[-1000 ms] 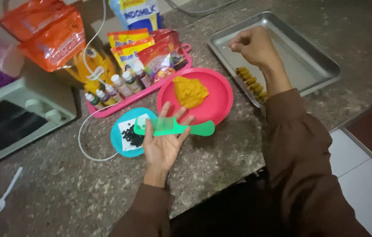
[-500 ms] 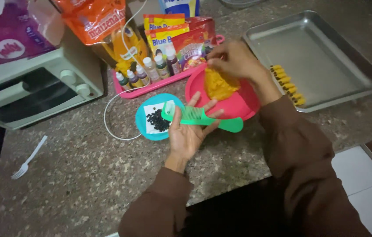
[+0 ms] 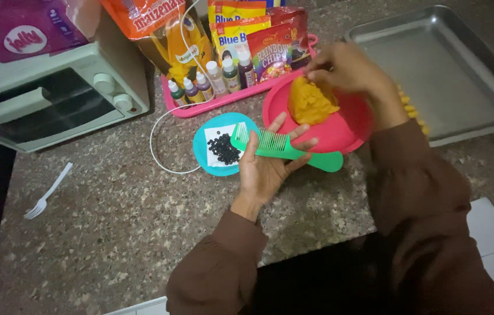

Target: Shaping and decorating small cookies using a textured tool and adding toppings

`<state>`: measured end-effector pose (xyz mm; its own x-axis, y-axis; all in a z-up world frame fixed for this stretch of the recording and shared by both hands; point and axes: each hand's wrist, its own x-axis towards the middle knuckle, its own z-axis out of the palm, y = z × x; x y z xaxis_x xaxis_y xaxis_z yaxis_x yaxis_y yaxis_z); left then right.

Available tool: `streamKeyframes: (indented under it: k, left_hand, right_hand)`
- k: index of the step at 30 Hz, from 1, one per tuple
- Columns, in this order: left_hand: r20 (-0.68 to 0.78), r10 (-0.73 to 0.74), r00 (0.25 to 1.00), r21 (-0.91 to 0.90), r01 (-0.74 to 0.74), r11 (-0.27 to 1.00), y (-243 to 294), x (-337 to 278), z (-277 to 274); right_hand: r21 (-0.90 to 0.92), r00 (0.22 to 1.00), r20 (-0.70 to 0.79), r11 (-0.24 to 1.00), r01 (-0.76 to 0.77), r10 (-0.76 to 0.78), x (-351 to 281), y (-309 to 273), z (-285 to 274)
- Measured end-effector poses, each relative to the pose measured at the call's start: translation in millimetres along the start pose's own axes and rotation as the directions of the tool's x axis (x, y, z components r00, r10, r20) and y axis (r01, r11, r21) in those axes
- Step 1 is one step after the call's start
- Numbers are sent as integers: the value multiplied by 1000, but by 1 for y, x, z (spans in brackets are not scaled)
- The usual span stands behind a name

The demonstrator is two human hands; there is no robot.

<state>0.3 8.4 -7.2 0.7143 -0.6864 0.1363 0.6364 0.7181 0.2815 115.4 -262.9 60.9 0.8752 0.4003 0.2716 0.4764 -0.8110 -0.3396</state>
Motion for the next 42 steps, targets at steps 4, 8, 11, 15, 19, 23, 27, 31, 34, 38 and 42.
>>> streamKeyframes:
  k: [4, 8, 11, 15, 19, 23, 27, 31, 34, 38, 42]
  left_hand:
    - [7, 17, 1000, 31, -17, 999, 1, -3, 8]
    - [12, 11, 1000, 26, -12, 1000, 1, -3, 5]
    - [32, -4, 999, -47, 6, 999, 0, -1, -1]
    - [49, 2, 999, -71, 2, 997, 0, -3, 2]
    - [67, 4, 998, -89, 2, 996, 0, -2, -4]
    - [63, -8, 998, -72, 12, 997, -1, 2, -12]
    - [63, -1, 998, -70, 6, 998, 1, -3, -1]
    - [68, -4, 998, -67, 9, 998, 0, -3, -3]
    - [61, -8, 998, -97, 14, 995, -2, -1, -11]
    - [55, -2, 999, -92, 7, 996, 0, -5, -1]
    - [60, 6, 998, -78, -2, 997, 0, -5, 0]
  right_hand:
    - [68, 994, 7, 992, -108, 108, -7, -22, -13]
    - [59, 995, -48, 994, -87, 90, -4, -1, 0]
    - [122, 986, -103, 986, -115, 127, -10, -11, -9]
    - [97, 976, -84, 977, -191, 199, -7, -12, -1]
    - [-39, 977, 73, 979, -198, 200, -6, -39, -6]
    - [-298, 991, 52, 949, -102, 122, -5, -26, 13]
    - [-213, 997, 7, 974, -80, 83, -11, -43, 5]
    - [-157, 996, -49, 984, -88, 81, -15, -40, 8]
    - [-173, 996, -80, 983, -62, 49, -12, -22, 18]
    - [-193, 988, -149, 979, -61, 33, -16, -27, 17]
    - [-167, 985, -168, 983, -73, 44, -17, -22, 14]
